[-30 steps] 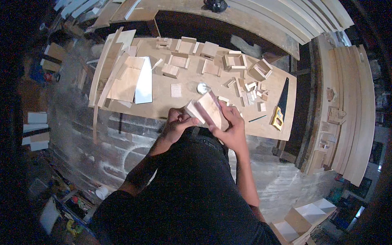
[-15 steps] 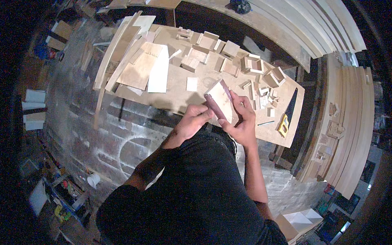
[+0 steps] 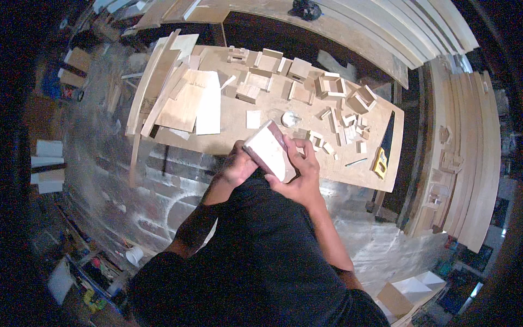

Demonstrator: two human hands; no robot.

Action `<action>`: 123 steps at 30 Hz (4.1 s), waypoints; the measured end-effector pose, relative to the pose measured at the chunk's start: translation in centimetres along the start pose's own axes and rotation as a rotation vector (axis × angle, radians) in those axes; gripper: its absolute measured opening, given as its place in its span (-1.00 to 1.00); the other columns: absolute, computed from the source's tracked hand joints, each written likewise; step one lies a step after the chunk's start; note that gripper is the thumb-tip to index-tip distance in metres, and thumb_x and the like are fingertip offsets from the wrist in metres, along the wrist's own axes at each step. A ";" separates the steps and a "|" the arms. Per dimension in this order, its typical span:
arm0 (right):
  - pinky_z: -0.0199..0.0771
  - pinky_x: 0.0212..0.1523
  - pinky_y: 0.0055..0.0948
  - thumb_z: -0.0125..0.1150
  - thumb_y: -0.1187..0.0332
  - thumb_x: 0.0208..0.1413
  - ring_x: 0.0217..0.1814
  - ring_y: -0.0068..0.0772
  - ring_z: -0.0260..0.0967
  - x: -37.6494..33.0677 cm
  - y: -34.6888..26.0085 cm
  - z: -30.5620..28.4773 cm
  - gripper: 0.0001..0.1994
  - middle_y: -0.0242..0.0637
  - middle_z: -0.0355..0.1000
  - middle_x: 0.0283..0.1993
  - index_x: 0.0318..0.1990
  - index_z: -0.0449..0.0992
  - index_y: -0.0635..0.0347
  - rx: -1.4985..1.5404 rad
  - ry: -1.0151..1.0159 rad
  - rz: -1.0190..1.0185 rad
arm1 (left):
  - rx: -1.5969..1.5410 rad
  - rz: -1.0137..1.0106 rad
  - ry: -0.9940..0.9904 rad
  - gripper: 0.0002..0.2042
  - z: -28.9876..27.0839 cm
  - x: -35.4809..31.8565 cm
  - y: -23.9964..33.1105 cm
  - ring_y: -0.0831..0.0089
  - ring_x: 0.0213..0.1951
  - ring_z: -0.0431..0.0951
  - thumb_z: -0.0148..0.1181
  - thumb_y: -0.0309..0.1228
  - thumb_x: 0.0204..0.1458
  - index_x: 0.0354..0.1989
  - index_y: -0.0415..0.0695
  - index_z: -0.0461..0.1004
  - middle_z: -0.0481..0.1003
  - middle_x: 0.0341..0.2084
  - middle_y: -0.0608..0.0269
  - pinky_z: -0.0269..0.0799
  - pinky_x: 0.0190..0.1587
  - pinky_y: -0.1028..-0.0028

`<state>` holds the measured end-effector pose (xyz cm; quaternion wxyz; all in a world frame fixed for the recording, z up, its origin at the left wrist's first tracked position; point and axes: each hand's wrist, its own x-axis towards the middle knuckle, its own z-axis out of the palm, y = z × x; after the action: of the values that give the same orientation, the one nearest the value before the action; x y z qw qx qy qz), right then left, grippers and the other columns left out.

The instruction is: The person saws a wooden piece using a handsaw, applies glue to wooden components using a stick, and joins the pieces together on a workbench.

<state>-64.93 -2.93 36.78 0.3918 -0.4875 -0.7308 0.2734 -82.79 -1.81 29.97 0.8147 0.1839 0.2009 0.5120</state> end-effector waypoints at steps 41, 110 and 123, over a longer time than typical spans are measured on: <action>0.45 -0.07 -0.26 0.50 0.08 -0.37 -0.06 -0.09 0.42 -5.8 8.2 -4.7 -0.18 -0.03 0.39 -0.07 0.19 0.50 0.20 0.101 0.128 -0.028 | 0.176 -0.337 -0.115 -0.80 1.9 0.1 -2.1 0.44 -0.08 0.53 0.14 -0.50 0.18 -0.05 -0.23 0.53 0.58 -0.16 0.22 0.39 0.03 0.40; 0.34 0.17 -0.37 0.53 0.43 -0.33 0.09 -0.28 0.35 -9.2 22.3 -8.9 -0.27 -0.18 0.39 -0.01 0.15 0.48 0.38 0.277 0.150 0.322 | 0.179 -0.447 0.148 -0.69 3.8 8.1 -12.3 0.36 0.10 0.49 -0.09 -0.39 0.35 0.09 -0.33 0.45 0.50 0.05 0.14 0.30 0.26 0.31; 0.18 0.28 -0.40 0.55 0.49 -0.30 0.12 -0.36 0.29 -7.9 23.2 -10.5 -0.29 -0.21 0.38 0.03 0.14 0.45 0.48 0.800 0.245 0.401 | 1.319 -0.044 -0.090 -0.76 6.1 8.9 -14.0 0.31 -0.29 0.46 0.12 -0.40 0.24 -0.11 -0.38 0.47 0.48 -0.28 0.08 0.36 -0.16 0.43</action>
<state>-42.85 -1.33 21.89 0.5719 -0.4583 -0.4077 0.5447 -65.50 0.02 26.81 0.5493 0.6612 0.4419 0.2566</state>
